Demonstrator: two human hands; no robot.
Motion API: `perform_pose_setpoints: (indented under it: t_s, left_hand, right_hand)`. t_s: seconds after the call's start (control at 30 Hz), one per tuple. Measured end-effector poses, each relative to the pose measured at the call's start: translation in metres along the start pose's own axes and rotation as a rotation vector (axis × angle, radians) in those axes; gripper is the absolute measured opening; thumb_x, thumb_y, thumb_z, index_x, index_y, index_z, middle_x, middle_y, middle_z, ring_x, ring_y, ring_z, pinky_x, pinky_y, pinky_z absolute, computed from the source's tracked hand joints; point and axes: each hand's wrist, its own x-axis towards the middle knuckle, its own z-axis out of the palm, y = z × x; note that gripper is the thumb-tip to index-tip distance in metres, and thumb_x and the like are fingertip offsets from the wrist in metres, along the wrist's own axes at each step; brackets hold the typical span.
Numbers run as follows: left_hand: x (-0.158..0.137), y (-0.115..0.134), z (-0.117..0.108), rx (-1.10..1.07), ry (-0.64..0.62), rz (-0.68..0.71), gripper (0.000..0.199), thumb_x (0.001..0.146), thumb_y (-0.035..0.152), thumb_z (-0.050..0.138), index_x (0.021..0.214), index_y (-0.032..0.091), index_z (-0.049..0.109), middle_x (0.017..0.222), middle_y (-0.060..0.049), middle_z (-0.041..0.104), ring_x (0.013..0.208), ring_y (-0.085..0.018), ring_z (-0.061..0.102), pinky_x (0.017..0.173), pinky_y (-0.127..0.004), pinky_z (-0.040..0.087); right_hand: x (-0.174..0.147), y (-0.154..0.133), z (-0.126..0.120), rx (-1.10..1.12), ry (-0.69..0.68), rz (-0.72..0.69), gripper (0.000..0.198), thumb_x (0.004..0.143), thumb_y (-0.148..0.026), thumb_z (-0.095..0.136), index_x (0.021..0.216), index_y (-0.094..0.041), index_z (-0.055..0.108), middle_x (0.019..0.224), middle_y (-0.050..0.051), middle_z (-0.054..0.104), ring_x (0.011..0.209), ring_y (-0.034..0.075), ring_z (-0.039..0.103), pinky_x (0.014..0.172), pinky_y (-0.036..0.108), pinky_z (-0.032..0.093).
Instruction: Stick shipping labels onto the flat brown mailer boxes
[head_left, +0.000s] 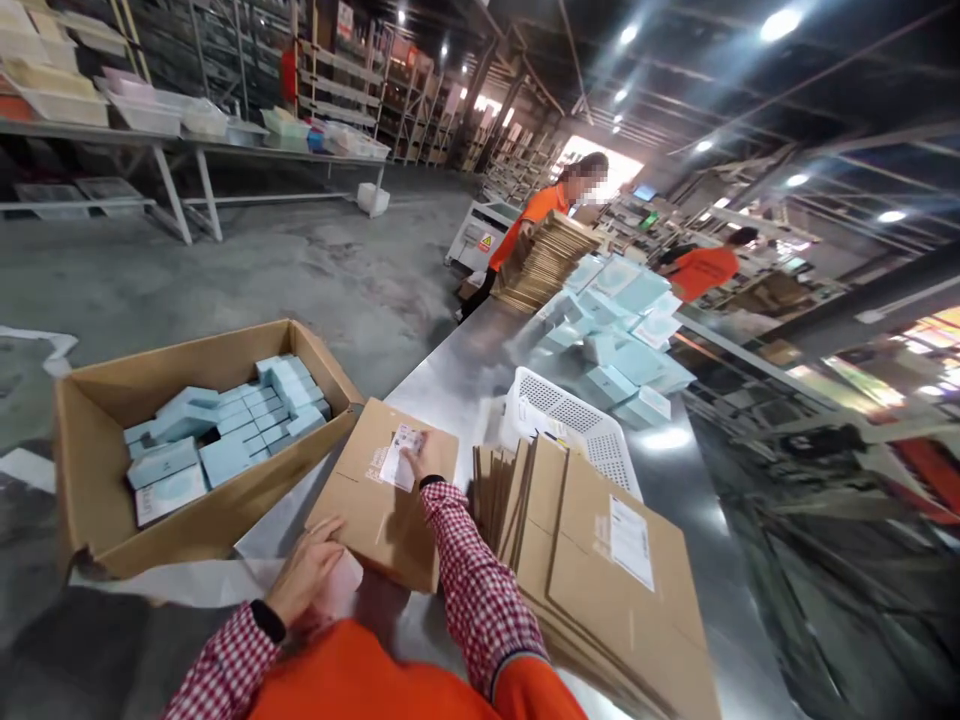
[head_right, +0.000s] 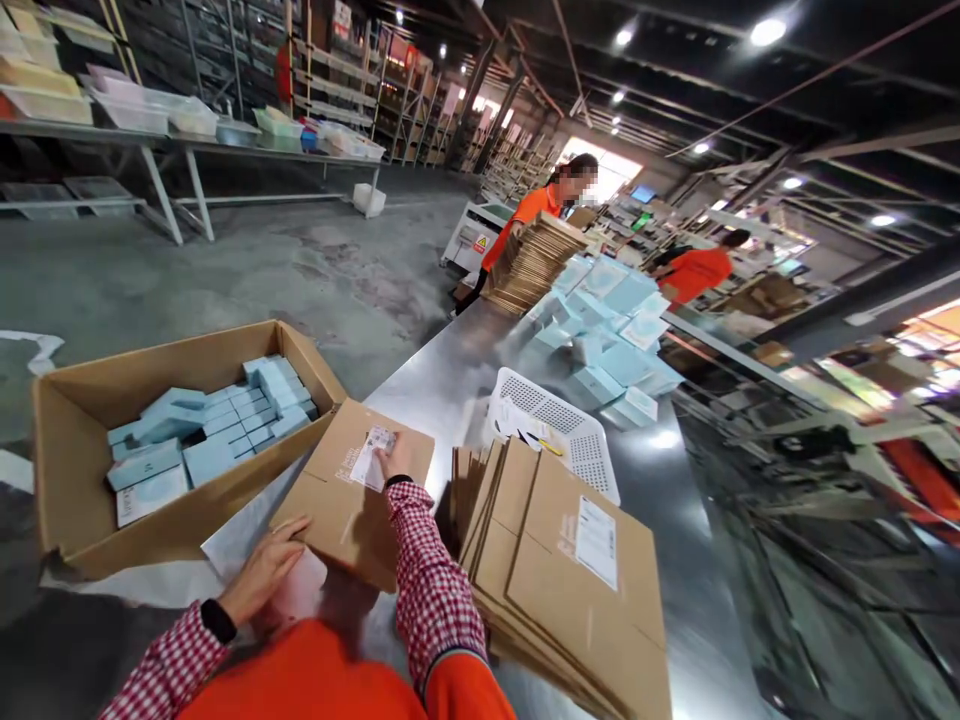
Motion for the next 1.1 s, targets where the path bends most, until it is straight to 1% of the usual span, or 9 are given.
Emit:
perform_pose_setpoints:
  t_s: [0.17,0.23,0.37,0.53,0.63,0.8,0.9,1.0,1.1]
  left_hand:
    - [-0.002,-0.011,0.01,0.03,0.015,0.022,0.031,0.088,0.024,0.043,0.074,0.02,0.071,0.13,-0.008,0.058,0.124,-0.027,0.05,0.104,-0.049,0.041]
    - [-0.003,-0.013,0.011,0.037,0.01,0.034,0.031,0.087,0.024,0.044,0.074,0.02,0.071,0.131,-0.009,0.058,0.125,-0.027,0.049,0.104,-0.048,0.041]
    - [-0.001,-0.016,0.009,0.048,-0.001,0.047,0.033,0.088,0.025,0.042,0.071,0.02,0.07,0.128,-0.009,0.06,0.123,-0.026,0.052,0.103,-0.046,0.044]
    - [0.005,-0.022,-0.002,0.081,0.056,0.004,0.036,0.09,0.028,0.037,0.081,0.019,0.07,0.125,-0.01,0.061,0.122,-0.026,0.052,0.105,-0.048,0.041]
    - [0.008,-0.029,-0.009,0.084,0.111,-0.046,0.037,0.087,0.032,0.037,0.072,0.017,0.068,0.128,-0.014,0.058,0.127,-0.032,0.046,0.105,-0.053,0.038]
    - [0.009,-0.023,-0.02,0.05,0.128,-0.069,0.042,0.084,0.045,0.039,0.066,0.017,0.065,0.128,-0.017,0.056,0.13,-0.037,0.041,0.106,-0.055,0.034]
    - [0.002,0.007,-0.036,-0.001,0.074,-0.051,0.045,0.086,0.045,0.035,0.077,0.016,0.068,0.131,-0.017,0.055,0.127,-0.035,0.046,0.104,-0.053,0.038]
    - [-0.005,0.057,-0.062,-0.088,-0.055,0.027,0.043,0.092,0.038,0.031,0.099,0.017,0.068,0.125,-0.012,0.061,0.116,-0.024,0.058,0.1,-0.038,0.045]
    - [-0.009,0.113,-0.086,-0.159,-0.091,0.101,0.042,0.093,0.035,0.031,0.099,0.016,0.068,0.112,-0.011,0.068,0.103,-0.021,0.064,0.09,-0.032,0.05]
  right_hand:
    - [-0.011,-0.007,0.002,-0.325,-0.019,0.082,0.084,0.072,-0.038,0.067,0.142,-0.009,0.03,0.146,0.025,0.029,0.127,0.037,0.039,0.102,0.047,0.032]
    - [-0.018,-0.011,0.008,-0.478,-0.056,0.031,0.08,0.08,-0.047,0.058,0.145,-0.013,0.026,0.152,0.022,0.018,0.135,0.037,0.027,0.106,0.051,0.023]
    - [-0.023,-0.005,0.019,-0.444,-0.22,-0.111,0.055,0.092,-0.046,0.035,0.143,-0.023,0.033,0.153,0.01,0.025,0.141,0.028,0.016,0.111,0.051,0.008]
    - [-0.036,0.035,-0.012,-0.251,0.058,0.55,0.058,0.089,-0.034,0.035,0.134,0.002,0.039,0.138,0.033,0.036,0.13,0.039,0.035,0.1,0.058,0.027]
    - [-0.068,0.045,-0.017,-0.165,0.069,0.536,0.044,0.085,-0.025,0.038,0.115,0.001,0.054,0.116,0.03,0.056,0.111,0.035,0.054,0.093,0.047,0.04]
    - [-0.104,0.017,-0.013,-0.099,0.182,0.429,0.044,0.078,-0.023,0.045,0.118,-0.006,0.051,0.123,0.025,0.053,0.113,0.032,0.053,0.094,0.043,0.042]
    - [-0.107,0.016,-0.062,0.114,0.233,0.231,0.049,0.077,-0.024,0.045,0.124,-0.011,0.047,0.118,0.017,0.058,0.106,0.026,0.058,0.093,0.037,0.045]
    - [-0.111,0.053,-0.162,0.271,0.307,0.127,0.052,0.076,-0.03,0.049,0.125,-0.015,0.048,0.113,0.012,0.063,0.1,0.023,0.061,0.088,0.037,0.049]
    - [-0.116,0.107,-0.269,0.123,0.425,0.177,0.047,0.078,-0.037,0.049,0.118,-0.013,0.055,0.103,0.015,0.065,0.095,0.024,0.062,0.083,0.037,0.05]
